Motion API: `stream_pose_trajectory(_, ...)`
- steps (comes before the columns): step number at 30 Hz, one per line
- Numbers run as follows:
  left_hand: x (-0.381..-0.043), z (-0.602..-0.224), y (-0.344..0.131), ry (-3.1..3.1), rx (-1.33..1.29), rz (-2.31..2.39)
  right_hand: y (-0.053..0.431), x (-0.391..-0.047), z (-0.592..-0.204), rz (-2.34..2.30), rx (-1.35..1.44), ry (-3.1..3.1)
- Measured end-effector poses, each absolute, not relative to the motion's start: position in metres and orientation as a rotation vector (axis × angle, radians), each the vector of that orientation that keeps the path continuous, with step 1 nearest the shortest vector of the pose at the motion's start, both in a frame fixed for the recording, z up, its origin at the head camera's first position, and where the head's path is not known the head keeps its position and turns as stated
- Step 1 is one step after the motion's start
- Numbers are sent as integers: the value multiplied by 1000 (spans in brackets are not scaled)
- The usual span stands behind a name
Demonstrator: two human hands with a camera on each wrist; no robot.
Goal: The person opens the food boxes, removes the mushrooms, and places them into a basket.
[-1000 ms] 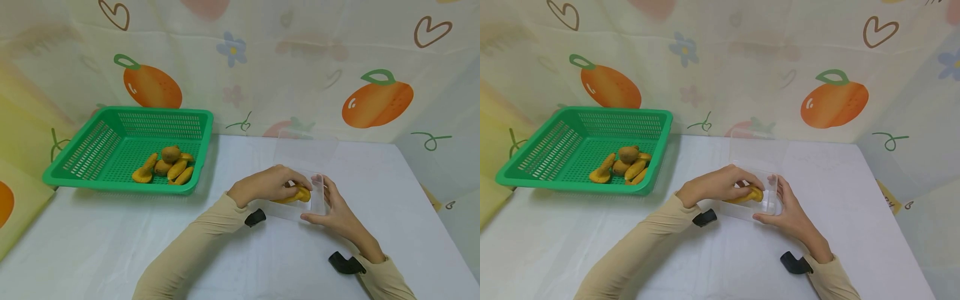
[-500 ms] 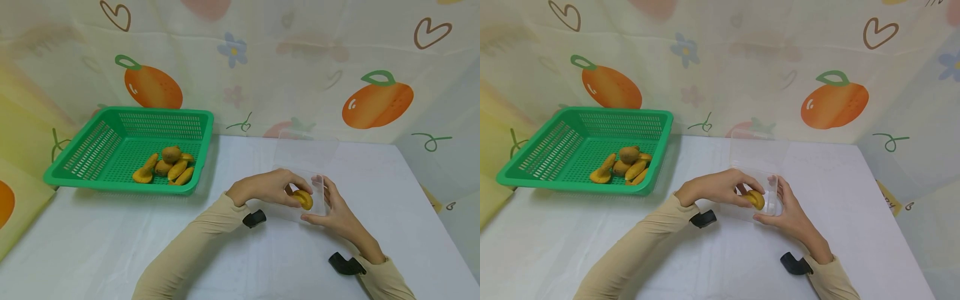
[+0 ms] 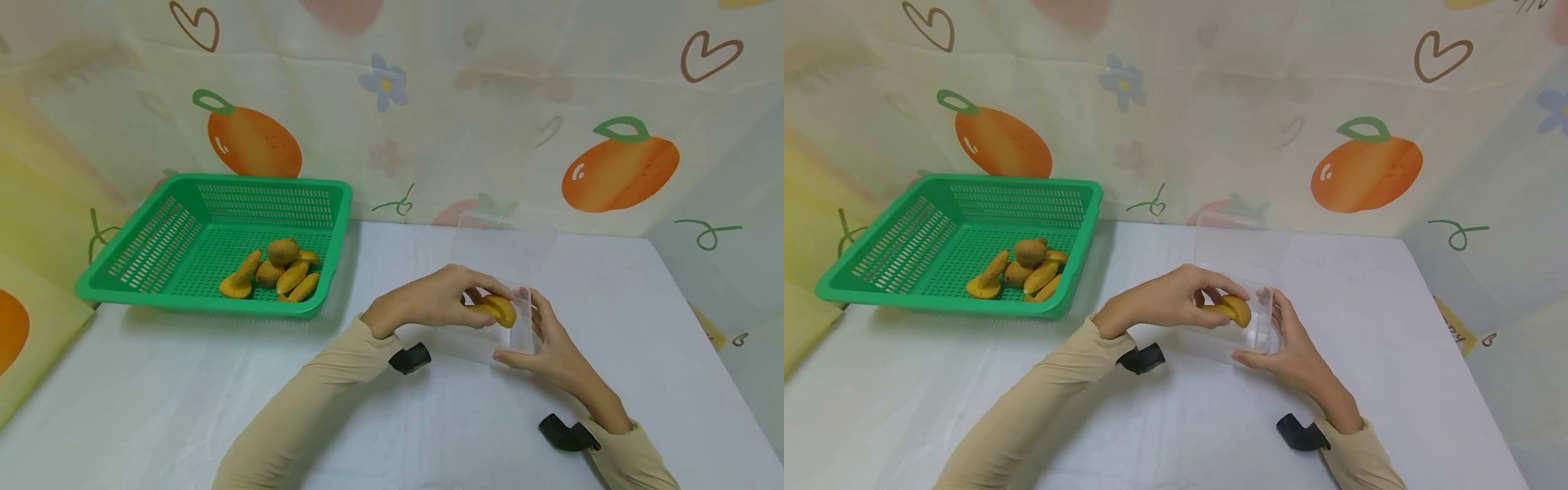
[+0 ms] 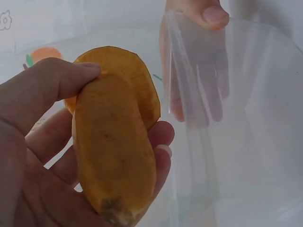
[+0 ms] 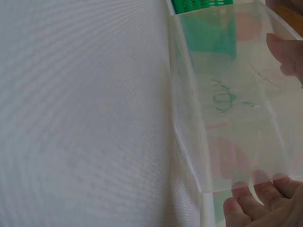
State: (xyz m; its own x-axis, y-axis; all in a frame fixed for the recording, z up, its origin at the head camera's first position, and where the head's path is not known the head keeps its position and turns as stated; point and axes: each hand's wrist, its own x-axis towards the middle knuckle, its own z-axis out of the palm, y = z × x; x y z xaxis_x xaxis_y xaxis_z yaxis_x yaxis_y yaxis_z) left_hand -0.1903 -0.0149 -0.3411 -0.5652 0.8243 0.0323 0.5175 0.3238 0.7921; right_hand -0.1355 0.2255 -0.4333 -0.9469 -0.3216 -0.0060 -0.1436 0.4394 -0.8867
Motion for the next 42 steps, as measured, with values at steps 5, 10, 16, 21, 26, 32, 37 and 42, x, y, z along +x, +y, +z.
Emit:
stream_pose_trajectory(5,-186,-337,-23,2261,1179,1142,224,-136,-433,-1523,-408,2525)
stream_pose_trajectory(10,-181,-335,-31,2308,1163,1175,225,-137,-434,-1488,-403,2553)
stream_pose_trajectory(16,-174,-335,-41,2381,1164,1217,225,-135,-434,-1521,-430,2547)
stream_pose_trajectory(21,-172,-337,-53,2445,1167,1247,225,-134,-433,-1542,-445,2537)
stream_pose_trajectory(26,-171,-336,-67,2506,1178,1284,225,-134,-432,-1543,-440,2532)
stream_pose_trajectory(32,-170,-335,-87,2591,1165,1305,225,-135,-432,-1538,-449,2537)
stream_pose_trajectory(37,-169,-338,-104,2678,1160,1313,225,-136,-433,-1545,-470,2541)
stream_pose_trajectory(42,-167,-339,-121,2718,1133,1340,226,-135,-434,-1540,-452,2539)
